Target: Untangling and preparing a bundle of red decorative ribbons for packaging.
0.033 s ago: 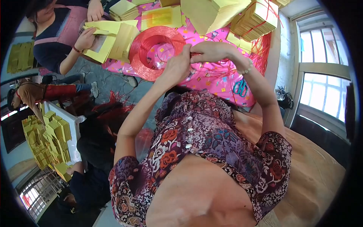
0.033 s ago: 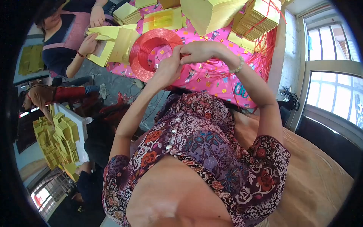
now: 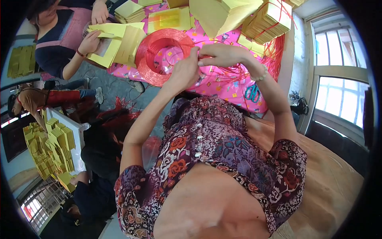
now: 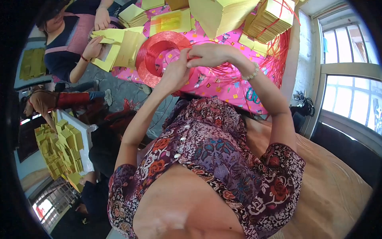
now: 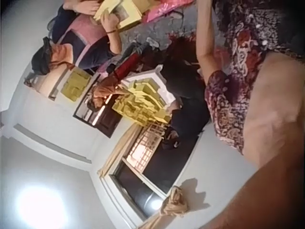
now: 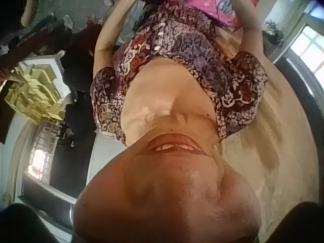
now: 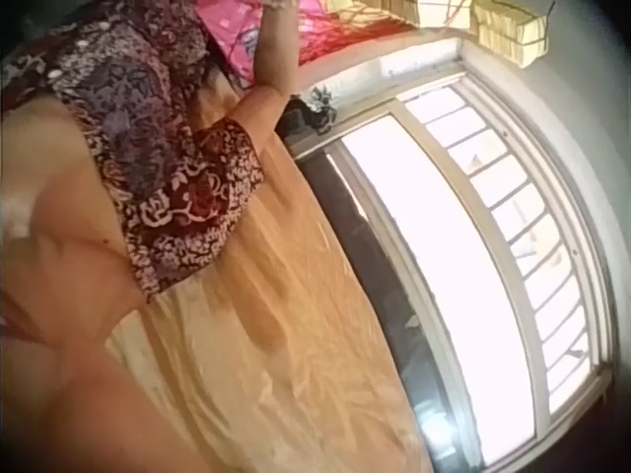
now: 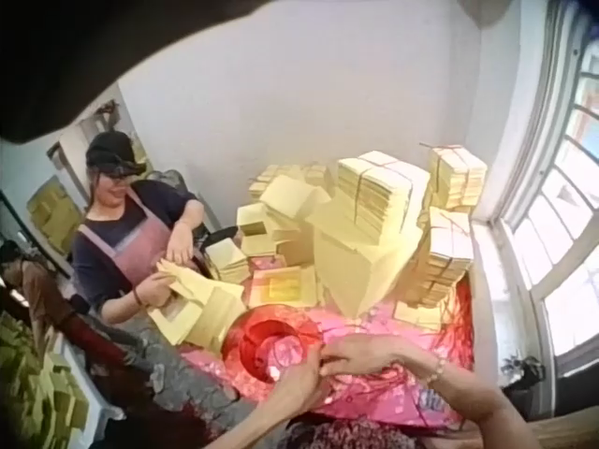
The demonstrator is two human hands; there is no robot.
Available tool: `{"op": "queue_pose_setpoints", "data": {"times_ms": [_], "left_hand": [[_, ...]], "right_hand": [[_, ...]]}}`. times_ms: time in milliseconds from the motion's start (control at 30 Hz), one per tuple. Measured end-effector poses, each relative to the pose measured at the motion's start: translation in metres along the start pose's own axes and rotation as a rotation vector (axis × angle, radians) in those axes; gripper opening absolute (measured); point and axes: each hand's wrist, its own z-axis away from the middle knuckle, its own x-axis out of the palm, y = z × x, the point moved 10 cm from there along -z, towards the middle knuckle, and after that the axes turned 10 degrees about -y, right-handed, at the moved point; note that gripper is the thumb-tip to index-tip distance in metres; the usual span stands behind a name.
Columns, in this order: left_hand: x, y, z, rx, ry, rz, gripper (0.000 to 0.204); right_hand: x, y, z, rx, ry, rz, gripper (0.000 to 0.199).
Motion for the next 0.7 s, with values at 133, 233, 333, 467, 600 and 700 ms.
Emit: {"op": "queue_pose_setpoints", "data": {"times_ms": [133,233,333,467,600,700], "left_hand": [[-0.022,0.005,0.005,0.054,0.037,0.005,0.030],[-0.021,0.000,0.006,0.082,0.025,0.012,0.028],[-0.024,-0.010,0.008,0.124,0.075,0.126,0.027],[-0.029,0.000,0.009,0.245,-0.049,0.693,0.022],[-0.015,-0.004,0.014,0.093,-0.337,1.089,0.017],[-0.018,-0.007,0.015,0.069,-0.353,1.156,0.016]], "right_hand": [[-0.088,-0.012,0.093,-0.265,0.969,-0.529,0.016],[-0.101,-0.004,0.142,-0.704,1.037,-1.146,0.016],[-0.095,0.003,0.152,-0.669,1.070,-1.144,0.016],[-0.072,0.022,0.107,-0.311,0.923,-0.378,0.031],[-0.040,0.003,0.070,-0.296,0.909,0.010,0.042],[-0.039,0.006,0.055,-0.181,0.842,-0.139,0.022]]}}
